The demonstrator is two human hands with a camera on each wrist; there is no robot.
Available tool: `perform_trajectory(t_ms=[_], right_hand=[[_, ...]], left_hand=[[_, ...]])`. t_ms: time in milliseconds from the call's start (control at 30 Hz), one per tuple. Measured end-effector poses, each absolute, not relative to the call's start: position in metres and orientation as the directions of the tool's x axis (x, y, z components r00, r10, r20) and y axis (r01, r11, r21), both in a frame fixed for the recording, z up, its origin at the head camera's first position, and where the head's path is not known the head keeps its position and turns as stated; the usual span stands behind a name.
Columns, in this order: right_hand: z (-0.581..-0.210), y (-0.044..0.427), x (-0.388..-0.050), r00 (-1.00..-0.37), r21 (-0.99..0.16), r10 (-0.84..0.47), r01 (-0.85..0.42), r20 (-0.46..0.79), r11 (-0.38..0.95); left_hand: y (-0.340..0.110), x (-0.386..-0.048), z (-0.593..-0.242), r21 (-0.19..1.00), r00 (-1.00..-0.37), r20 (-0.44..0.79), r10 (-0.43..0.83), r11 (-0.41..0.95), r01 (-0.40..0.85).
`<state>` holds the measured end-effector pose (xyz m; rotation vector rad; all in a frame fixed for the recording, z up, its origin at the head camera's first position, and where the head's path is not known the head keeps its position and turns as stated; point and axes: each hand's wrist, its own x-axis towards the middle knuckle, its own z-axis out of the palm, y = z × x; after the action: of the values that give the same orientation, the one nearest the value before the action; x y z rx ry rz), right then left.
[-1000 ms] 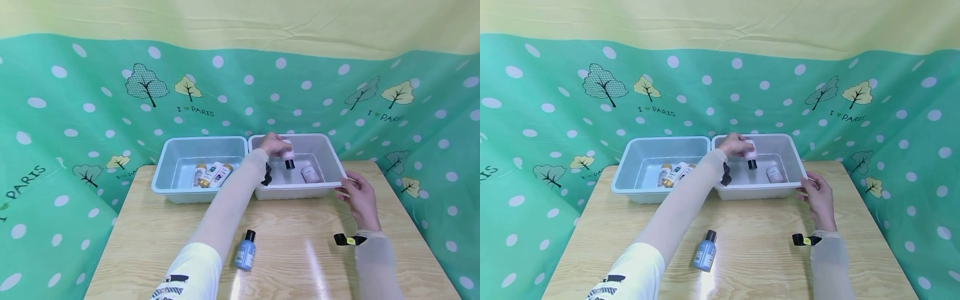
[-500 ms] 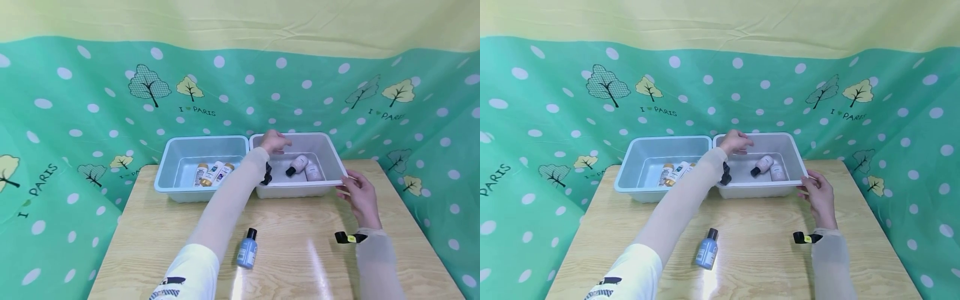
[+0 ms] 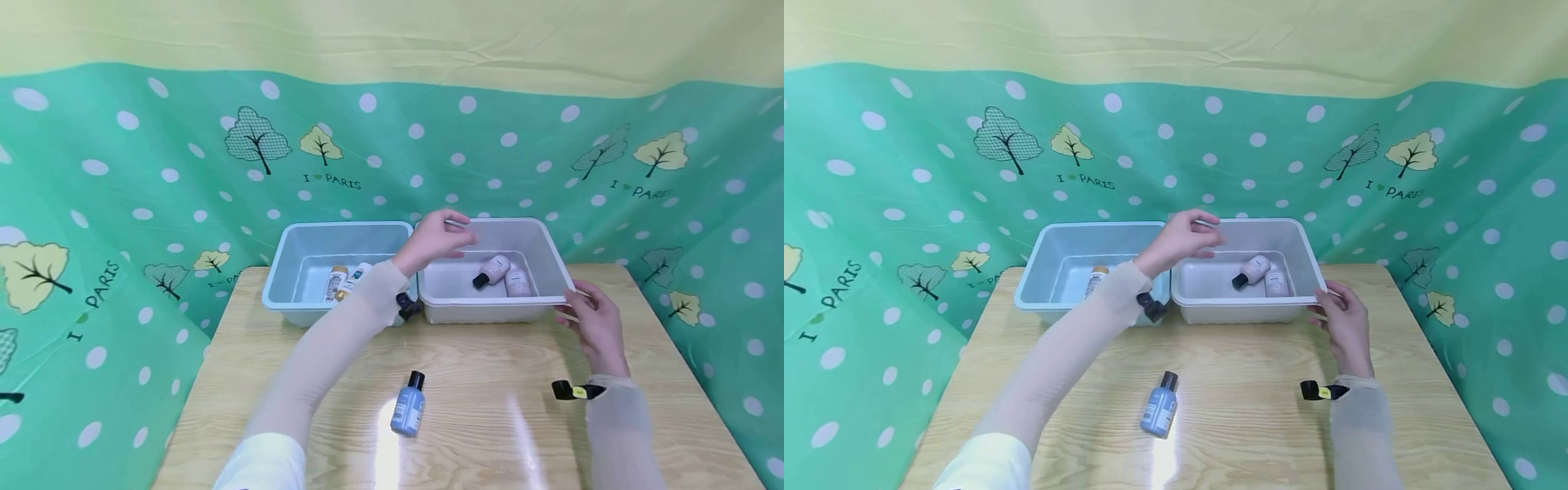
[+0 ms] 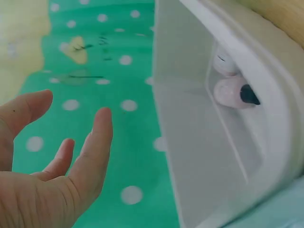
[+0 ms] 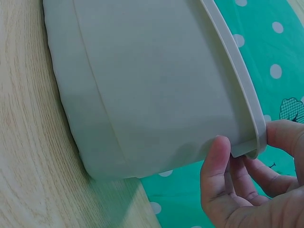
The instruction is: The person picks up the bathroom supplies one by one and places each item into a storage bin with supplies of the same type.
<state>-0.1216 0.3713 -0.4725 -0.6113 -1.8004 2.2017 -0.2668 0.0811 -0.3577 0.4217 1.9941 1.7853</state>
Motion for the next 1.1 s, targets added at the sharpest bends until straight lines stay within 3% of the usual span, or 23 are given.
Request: perform_trajectory(t_ms=[233,500,733,1100], right_hand=[[-0.47,0.37,-0.123,-0.877,-0.975,0.447,0.088,-0.174,-0.206],[-0.472,0.369,-0.124,-0.868,-0.974,0.459,0.104,-0.187,-0.201],[-0.472,0.368,-0.123,-0.861,-0.971,0.464,0.125,-0.208,-0.204],[-0.469,0.366,-0.121,-0.861,-0.966,0.458,0.131,-0.222,-0.223]], left_hand=[[0.035,-0.236,-0.359,0.999,-0.866,-0.046,0.498,0.046,-0.026],[-0.013,-0.202,-0.37,0.998,-0.859,-0.013,0.512,0.059,0.02],[-0.037,-0.172,-0.383,0.981,-0.888,0.047,0.457,0.146,0.127],[-0.06,-0.131,-0.416,0.967,-0.886,0.032,0.462,0.209,0.144]])
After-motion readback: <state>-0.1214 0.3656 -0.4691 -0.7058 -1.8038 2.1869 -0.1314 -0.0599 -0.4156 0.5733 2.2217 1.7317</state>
